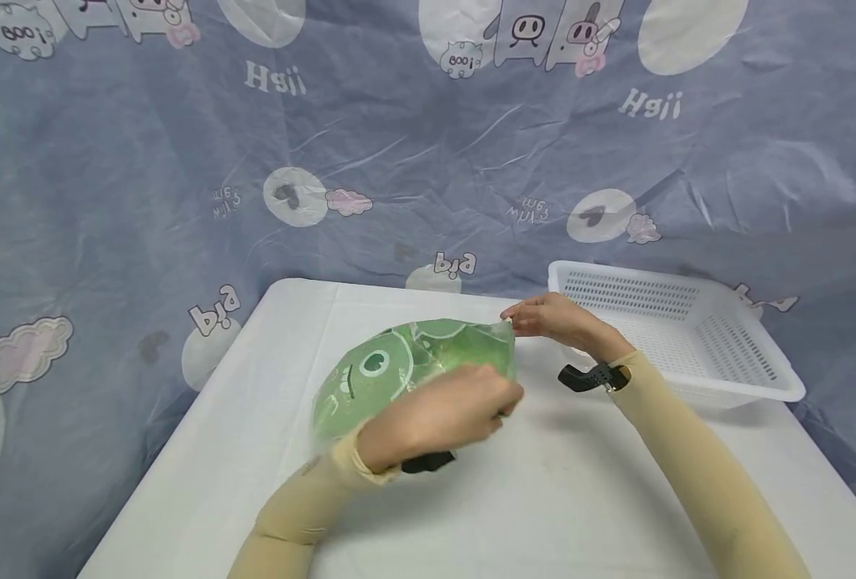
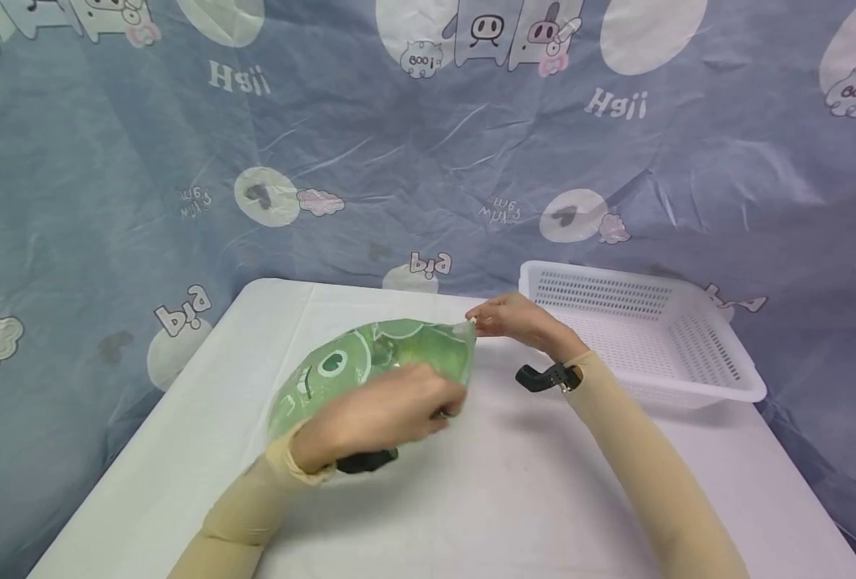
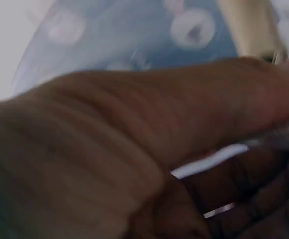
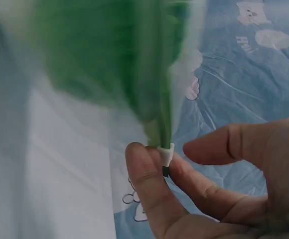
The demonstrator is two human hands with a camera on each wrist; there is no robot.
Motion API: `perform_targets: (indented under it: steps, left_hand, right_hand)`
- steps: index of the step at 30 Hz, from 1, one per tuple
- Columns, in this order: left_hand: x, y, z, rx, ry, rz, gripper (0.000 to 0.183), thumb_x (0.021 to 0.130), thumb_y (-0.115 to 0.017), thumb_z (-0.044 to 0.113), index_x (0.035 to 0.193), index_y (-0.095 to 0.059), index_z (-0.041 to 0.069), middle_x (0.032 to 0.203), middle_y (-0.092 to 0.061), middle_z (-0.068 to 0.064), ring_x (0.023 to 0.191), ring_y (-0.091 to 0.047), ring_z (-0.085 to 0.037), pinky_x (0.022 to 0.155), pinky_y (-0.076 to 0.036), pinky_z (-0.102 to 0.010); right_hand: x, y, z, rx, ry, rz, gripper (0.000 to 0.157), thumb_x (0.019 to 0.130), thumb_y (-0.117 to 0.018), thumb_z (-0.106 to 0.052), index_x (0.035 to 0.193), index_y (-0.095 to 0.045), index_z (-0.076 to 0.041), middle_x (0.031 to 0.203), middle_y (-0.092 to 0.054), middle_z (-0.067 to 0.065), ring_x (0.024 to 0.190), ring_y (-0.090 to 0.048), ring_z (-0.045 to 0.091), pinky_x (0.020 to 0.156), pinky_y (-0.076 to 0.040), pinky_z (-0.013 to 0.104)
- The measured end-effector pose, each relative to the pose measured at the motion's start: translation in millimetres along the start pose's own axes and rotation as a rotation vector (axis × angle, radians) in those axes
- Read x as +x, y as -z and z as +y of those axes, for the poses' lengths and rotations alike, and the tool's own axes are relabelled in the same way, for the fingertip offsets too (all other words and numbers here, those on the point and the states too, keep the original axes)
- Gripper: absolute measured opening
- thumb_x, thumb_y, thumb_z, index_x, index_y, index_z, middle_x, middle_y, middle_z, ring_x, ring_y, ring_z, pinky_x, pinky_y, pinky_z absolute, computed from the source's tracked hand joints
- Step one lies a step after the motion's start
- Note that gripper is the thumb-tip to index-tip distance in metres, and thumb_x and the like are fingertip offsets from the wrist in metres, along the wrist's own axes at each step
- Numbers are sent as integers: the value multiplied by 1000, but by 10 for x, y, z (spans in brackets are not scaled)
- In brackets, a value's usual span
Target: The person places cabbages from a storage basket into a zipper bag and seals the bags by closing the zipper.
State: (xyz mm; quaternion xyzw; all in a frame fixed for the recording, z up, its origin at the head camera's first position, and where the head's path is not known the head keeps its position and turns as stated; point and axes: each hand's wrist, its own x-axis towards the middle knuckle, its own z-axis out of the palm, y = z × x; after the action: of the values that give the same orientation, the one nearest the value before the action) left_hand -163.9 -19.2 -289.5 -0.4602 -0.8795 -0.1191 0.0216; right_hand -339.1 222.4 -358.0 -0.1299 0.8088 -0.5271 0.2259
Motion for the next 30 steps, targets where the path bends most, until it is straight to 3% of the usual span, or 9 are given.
perform_targets:
  steps: [3,6,9,12,16,20,25,30]
  left_hand:
    - [128,-314,252,213,-10,-23,18,83,-66,3,74,-62,18,66,-57,9,57,-49,-3,49,-42,-17]
    - [211,-562,378,361,14,-24,16,83,-70,10,74,-65,22,71,-63,8,61,-58,-4,48,-47,-19]
    - [276,-717,374,459,52,6,16,83,-71,16,72,-66,25,71,-65,9,61,-60,-4,46,-48,-19]
    - [349,-800,284,494,88,34,17,84,-70,16,70,-66,25,70,-65,11,61,-61,-4,45,-48,-19]
    - [437,-867,170,453,88,26,15,86,-68,13,75,-69,22,74,-68,7,64,-64,-6,48,-50,-19]
    - [512,-924,108,344,46,-34,12,86,-66,8,78,-69,17,76,-69,4,66,-62,-6,54,-51,-19]
    - [600,-901,12,176,51,-190,9,81,-72,12,79,-64,15,76,-64,6,66,-56,-6,60,-48,-20]
    - [621,-756,-153,36,67,-331,23,83,-76,29,78,-60,13,71,-51,8,66,-46,-5,59,-39,-19]
  right_hand:
    - [111,1,36,45,-36,-10,31,98,-53,-6,120,-55,16,135,-49,25,99,-66,11,97,-51,34]
    - [194,0,96,16,-55,32,33,97,-56,-8,123,-55,12,132,-52,22,96,-66,9,97,-51,34]
    - [259,30,150,21,-78,109,34,97,-55,-7,126,-55,12,130,-52,20,93,-66,8,97,-51,34]
    - [299,97,176,37,-81,178,33,98,-52,-4,127,-53,13,133,-50,22,91,-65,7,97,-51,32]
    - [318,158,164,-22,-63,230,32,99,-51,-5,126,-54,12,134,-50,26,89,-66,6,96,-51,33]
    - [316,174,148,-127,-55,237,30,98,-52,-6,123,-57,10,130,-54,26,95,-69,15,94,-53,35]
    - [256,198,120,-155,-58,165,36,101,-50,-15,129,-52,9,136,-50,27,122,-56,36,101,-48,40]
    - [105,184,36,-267,-20,115,46,102,-48,-28,137,-47,2,146,-42,24,133,-43,39,109,-39,47]
